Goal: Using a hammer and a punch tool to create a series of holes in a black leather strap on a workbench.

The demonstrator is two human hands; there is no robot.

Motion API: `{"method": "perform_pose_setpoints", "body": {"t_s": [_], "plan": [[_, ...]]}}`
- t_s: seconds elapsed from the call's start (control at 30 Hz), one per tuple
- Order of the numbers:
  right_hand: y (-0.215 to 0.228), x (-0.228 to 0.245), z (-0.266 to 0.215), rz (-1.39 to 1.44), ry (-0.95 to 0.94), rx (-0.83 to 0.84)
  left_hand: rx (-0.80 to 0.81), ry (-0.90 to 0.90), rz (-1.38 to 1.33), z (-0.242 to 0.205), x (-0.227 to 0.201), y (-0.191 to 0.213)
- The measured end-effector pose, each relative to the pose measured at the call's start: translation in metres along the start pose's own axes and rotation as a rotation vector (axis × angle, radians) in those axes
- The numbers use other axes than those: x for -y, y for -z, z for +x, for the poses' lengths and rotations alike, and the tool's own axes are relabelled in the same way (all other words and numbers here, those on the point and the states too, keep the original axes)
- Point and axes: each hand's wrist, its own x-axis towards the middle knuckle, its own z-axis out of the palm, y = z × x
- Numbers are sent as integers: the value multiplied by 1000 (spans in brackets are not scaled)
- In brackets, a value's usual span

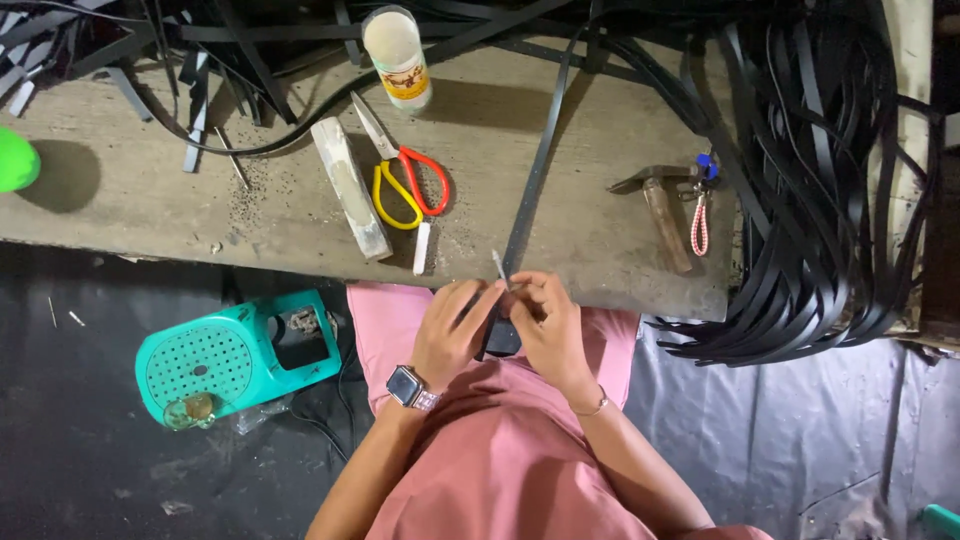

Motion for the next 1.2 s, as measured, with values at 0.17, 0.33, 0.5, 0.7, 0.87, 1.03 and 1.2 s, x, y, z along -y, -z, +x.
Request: {"method": "perform_pose_setpoints", "body": {"t_s": [0.17, 0.33, 0.5, 0.7, 0.87, 1.03, 1.2], "plan": [[2, 2, -8, -73, 11, -25, 67, -101, 21, -1, 2, -9], [1, -6, -15, -68, 73, 37, 8, -123, -40, -7, 10, -15], [8, -23, 10, -402, 470, -149, -193, 366, -296, 18, 13, 0], [-12, -27, 3, -926, 698, -30, -189, 788, -497, 13, 14, 1], [-7, -28, 12, -1039, 669, -64, -271, 878, -693, 21, 12, -7], [23, -29, 43, -1052, 582, 55, -240, 904, -770, 21, 13, -16], [49, -36, 74, -1029, 592, 255, -189, 837, -808, 32, 19, -28]]}}
